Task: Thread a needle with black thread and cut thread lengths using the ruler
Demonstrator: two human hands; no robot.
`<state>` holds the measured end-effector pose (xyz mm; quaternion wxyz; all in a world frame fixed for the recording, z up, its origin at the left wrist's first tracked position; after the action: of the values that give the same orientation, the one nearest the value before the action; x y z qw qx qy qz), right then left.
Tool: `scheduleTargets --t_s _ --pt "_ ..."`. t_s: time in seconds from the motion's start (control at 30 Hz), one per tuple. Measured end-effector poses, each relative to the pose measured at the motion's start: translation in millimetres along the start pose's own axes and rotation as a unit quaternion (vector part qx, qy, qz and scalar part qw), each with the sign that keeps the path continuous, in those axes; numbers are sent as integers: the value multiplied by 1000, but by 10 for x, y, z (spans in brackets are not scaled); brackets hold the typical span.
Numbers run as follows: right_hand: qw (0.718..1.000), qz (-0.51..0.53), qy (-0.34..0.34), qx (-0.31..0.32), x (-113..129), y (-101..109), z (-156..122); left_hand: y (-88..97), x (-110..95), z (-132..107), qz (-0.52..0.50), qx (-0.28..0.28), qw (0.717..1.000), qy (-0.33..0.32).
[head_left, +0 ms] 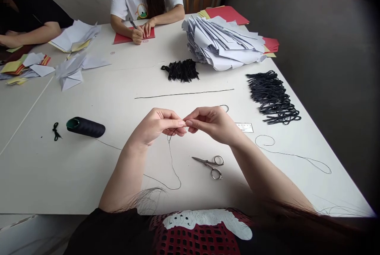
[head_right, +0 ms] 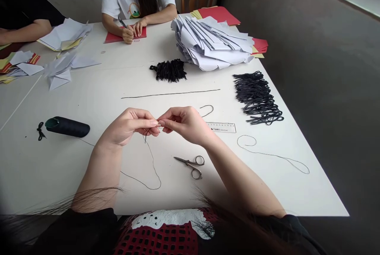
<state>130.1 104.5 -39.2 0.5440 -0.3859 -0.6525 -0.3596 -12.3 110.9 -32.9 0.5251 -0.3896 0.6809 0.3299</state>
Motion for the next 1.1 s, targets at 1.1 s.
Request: scheduleTargets --t_s 1.1 --pt "955 -231 117 -148 345 319 -151 -229 166 98 -40 -10 999 18"
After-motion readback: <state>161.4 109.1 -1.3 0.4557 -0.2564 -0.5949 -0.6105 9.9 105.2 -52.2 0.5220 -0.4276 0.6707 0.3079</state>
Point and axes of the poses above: each hand's wrist, its own z-axis towards the middle knuckle, its own y-axis out of the back of the hand, x = y × z, the point moved 7 cm from there along z, towards the middle knuckle, and after that the axes turned 8 degrees about -y, right-handed, at the moved point
